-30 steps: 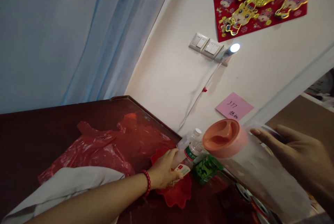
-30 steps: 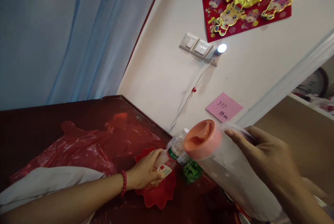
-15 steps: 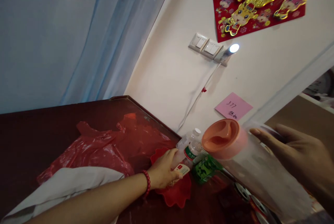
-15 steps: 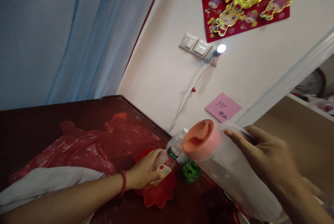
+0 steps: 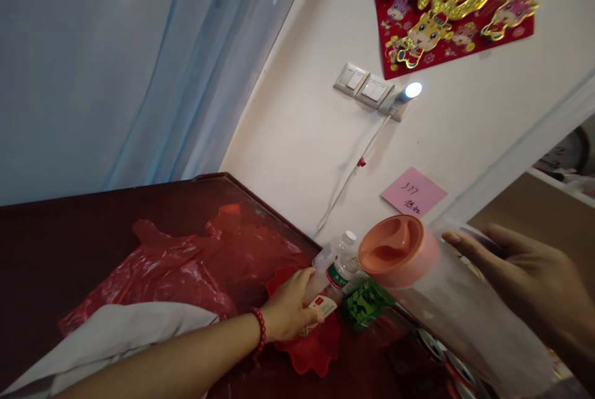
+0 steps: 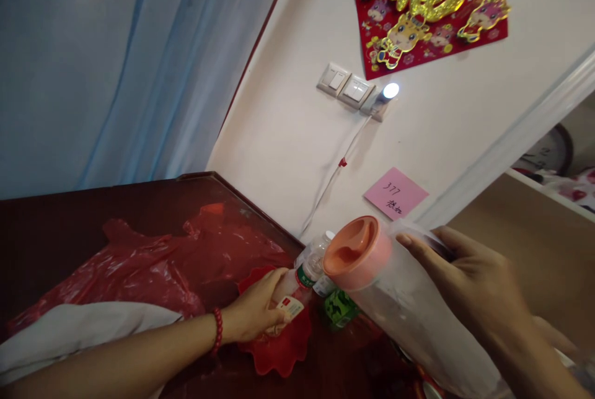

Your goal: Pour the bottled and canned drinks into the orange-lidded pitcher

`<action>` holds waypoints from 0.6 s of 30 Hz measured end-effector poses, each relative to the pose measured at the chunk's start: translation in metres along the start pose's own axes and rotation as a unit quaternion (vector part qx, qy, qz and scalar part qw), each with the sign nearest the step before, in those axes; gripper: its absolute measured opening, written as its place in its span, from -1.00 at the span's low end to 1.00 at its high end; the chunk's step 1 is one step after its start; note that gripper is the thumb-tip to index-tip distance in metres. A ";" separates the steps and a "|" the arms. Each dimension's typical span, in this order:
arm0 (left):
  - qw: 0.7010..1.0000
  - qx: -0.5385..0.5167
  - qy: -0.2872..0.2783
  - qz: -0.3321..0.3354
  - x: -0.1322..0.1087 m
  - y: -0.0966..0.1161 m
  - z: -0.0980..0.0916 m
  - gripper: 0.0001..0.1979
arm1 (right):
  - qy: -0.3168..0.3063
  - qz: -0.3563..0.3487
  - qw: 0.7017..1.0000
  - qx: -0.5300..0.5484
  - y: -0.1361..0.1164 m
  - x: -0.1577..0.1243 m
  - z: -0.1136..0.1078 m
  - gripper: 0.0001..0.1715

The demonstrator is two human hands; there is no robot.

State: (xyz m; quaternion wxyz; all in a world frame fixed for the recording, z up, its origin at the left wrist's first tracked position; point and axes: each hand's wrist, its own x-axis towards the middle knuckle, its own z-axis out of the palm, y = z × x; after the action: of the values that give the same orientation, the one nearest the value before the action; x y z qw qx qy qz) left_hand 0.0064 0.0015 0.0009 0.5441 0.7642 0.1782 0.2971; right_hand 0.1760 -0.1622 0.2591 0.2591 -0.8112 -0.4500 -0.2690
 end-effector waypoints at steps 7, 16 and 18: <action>1.000 -0.014 -0.003 0.013 0.001 -0.002 0.000 -0.30 | -0.027 0.045 0.999 0.013 0.004 0.001 -0.001 -0.20; 1.000 -0.021 -0.007 -0.011 0.000 -0.004 0.002 -0.31 | -0.018 0.043 0.999 0.009 0.001 0.000 -0.001 -0.19; 1.000 -0.013 -0.004 -0.008 0.000 -0.003 0.002 -0.31 | -0.015 0.033 0.999 0.007 0.001 -0.001 -0.001 -0.20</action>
State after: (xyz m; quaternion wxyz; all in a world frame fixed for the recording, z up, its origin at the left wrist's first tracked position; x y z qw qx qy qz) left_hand 0.0082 0.0009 -0.0024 0.5571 0.7569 0.1779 0.2917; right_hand 0.1761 -0.1635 0.2592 0.2664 -0.8279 -0.4285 -0.2451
